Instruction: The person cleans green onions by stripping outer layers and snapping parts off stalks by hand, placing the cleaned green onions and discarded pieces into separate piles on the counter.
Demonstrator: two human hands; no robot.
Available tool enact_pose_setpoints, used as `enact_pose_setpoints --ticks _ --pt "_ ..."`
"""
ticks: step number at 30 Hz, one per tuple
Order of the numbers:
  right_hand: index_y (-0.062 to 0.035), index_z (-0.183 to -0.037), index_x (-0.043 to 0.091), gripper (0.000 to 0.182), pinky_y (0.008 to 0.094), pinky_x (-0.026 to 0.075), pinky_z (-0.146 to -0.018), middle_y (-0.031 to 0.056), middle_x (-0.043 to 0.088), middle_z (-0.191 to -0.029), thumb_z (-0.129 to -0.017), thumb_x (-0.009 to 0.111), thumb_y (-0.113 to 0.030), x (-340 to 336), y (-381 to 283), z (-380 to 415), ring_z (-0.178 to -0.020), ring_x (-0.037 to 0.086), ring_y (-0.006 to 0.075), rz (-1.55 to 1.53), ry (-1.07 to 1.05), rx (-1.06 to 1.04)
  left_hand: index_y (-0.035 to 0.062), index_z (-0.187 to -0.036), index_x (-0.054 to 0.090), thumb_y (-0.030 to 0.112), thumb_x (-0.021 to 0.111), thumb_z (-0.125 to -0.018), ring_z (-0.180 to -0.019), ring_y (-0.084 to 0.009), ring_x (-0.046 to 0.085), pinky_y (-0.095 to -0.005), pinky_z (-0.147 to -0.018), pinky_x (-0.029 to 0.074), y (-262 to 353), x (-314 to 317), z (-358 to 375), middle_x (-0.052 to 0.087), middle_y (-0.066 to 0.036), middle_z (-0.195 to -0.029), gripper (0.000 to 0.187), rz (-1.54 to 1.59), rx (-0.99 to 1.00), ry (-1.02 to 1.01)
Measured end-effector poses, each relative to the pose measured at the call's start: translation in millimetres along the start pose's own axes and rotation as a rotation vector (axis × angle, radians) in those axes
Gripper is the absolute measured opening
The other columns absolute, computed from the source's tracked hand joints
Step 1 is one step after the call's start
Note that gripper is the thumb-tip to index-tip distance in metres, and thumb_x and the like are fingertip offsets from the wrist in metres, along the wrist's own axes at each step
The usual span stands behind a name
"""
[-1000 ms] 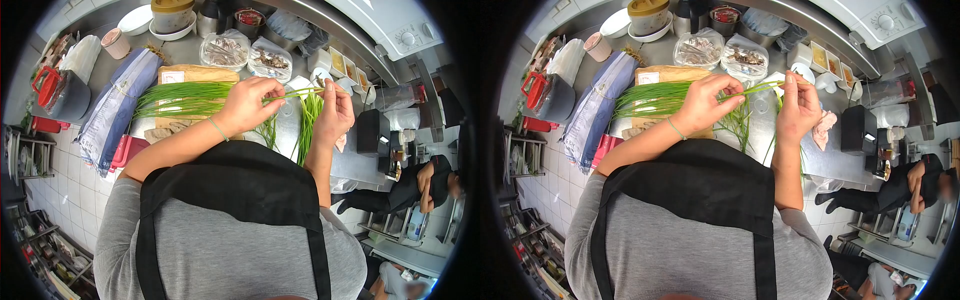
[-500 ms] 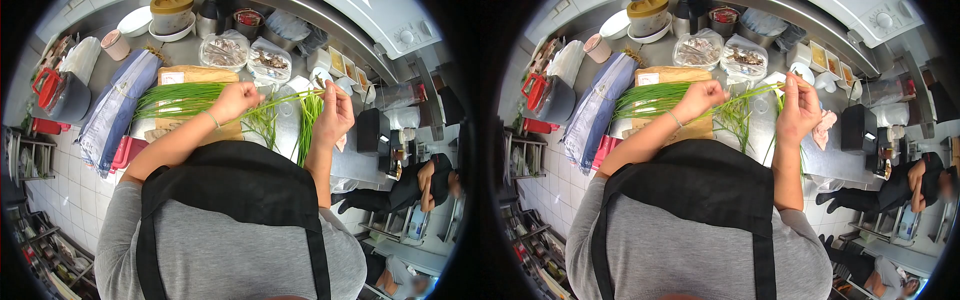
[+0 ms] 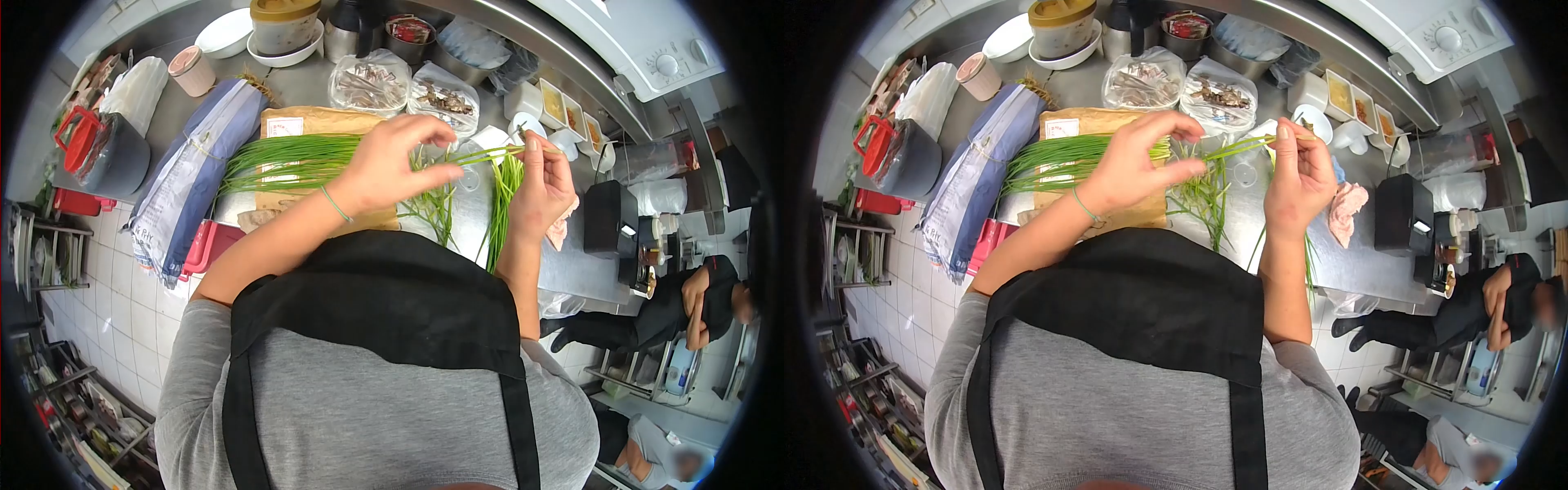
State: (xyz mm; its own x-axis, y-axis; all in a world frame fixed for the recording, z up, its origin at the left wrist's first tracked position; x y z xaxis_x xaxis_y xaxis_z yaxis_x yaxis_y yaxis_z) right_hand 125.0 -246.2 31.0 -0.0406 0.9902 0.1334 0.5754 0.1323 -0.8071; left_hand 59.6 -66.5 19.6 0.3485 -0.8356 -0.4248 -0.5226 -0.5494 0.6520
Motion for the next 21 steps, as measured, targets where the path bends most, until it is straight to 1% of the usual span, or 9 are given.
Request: enact_pose_setpoints --ticks 1,4,7,10,13,16,19,21 --pt "0.004 -0.087 0.06 0.008 0.0204 0.045 -0.068 0.01 0.063 -0.091 -0.085 0.06 -0.004 1 0 0 -0.072 0.056 0.0078 -0.001 0.0 0.001 0.0112 -0.086 0.058 0.02 0.068 -0.069 -0.084 -0.0224 0.056 -0.0372 -0.077 0.04 8 2 0 0.06 -0.002 -0.081 0.022 0.018 0.012 -0.012" --pt "0.004 -0.086 0.06 0.008 0.0207 0.045 -0.068 0.0108 0.063 -0.092 -0.085 0.059 -0.004 0 0 1 -0.073 0.056 0.0078 -0.019 -0.001 0.015 0.0125 -0.083 0.058 0.02 0.071 -0.065 -0.077 -0.0201 0.055 -0.0349 -0.072 0.039 15 8 3 0.059 0.0 -0.076 0.023 -0.192 0.102 0.034" --pt "0.0041 -0.086 0.059 0.008 0.0206 0.045 -0.069 0.011 0.063 -0.092 -0.085 0.059 -0.004 1 -4 2 -0.073 0.056 0.0076 -0.017 -0.003 0.015 0.0109 -0.08 0.059 0.015 0.072 -0.066 -0.072 -0.0198 0.055 -0.0324 -0.069 0.04 16 10 3 0.058 0.0 -0.073 0.019 -0.234 0.116 0.054" --pt "0.0041 -0.085 0.059 0.008 0.0208 0.045 -0.069 0.0111 0.063 -0.091 -0.085 0.059 -0.004 0 -2 2 -0.074 0.056 0.0078 -0.012 -0.009 0.005 0.0095 -0.08 0.059 0.014 0.07 -0.067 -0.071 -0.0202 0.055 -0.0322 -0.07 0.04 14 12 4 0.058 -0.002 -0.073 0.017 -0.26 0.114 0.025" --pt "0.0041 -0.088 0.06 0.009 0.0204 0.045 -0.069 0.0097 0.063 -0.089 -0.085 0.059 -0.004 0 -2 2 -0.073 0.056 0.008 -0.01 -0.007 -0.026 0.0099 -0.07 0.058 0.013 0.067 -0.071 -0.072 -0.0161 0.054 -0.0309 -0.068 0.039 9 15 5 0.059 0.001 -0.069 0.01 -0.038 0.004 0.039" --pt "0.0041 -0.094 0.06 0.012 0.0199 0.045 -0.069 0.0076 0.063 -0.086 -0.086 0.058 -0.004 -5 2 4 -0.073 0.057 0.0078 0.017 0.01 0.016 0.0064 -0.075 0.058 0.01 0.064 -0.077 -0.073 -0.0103 0.054 -0.0259 -0.069 0.041 -9 26 10 0.06 0.001 -0.073 0.007 0.642 -0.425 -0.028" --pt "0.007 -0.094 0.059 0.014 0.0238 0.048 -0.071 0.0128 0.063 -0.09 -0.087 0.055 -0.005 -8 4 6 -0.072 0.059 0.0111 -0.037 0.053 -0.016 0.0086 -0.084 0.058 0.01 0.062 -0.082 -0.074 -0.0059 0.05 -0.0224 -0.064 0.038 -26 29 18 0.059 0.002 -0.08 0.005 1.068 -0.597 0.013" --pt "0.0071 -0.094 0.058 0.014 0.0234 0.048 -0.07 0.0119 0.063 -0.09 -0.087 0.055 -0.005 -10 6 6 -0.072 0.058 0.0105 -0.028 0.039 -0.014 0.0085 -0.085 0.058 0.01 0.062 -0.082 -0.071 -0.0061 0.05 -0.0217 -0.062 0.038 -26 29 21 0.059 0.001 -0.079 0.006 1.065 -0.639 0.021"
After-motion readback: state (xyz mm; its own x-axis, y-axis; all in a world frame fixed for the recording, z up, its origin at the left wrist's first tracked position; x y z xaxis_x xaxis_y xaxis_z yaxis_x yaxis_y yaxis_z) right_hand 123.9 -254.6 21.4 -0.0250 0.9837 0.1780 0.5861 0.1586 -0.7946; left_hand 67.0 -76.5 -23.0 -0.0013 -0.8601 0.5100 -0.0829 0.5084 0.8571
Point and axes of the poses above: each hand's wrist, its own z-axis away from the middle knuckle, its own x-axis out of the palm, y = z × x, the point moved 2 cm from there along -z, towards the middle knuckle
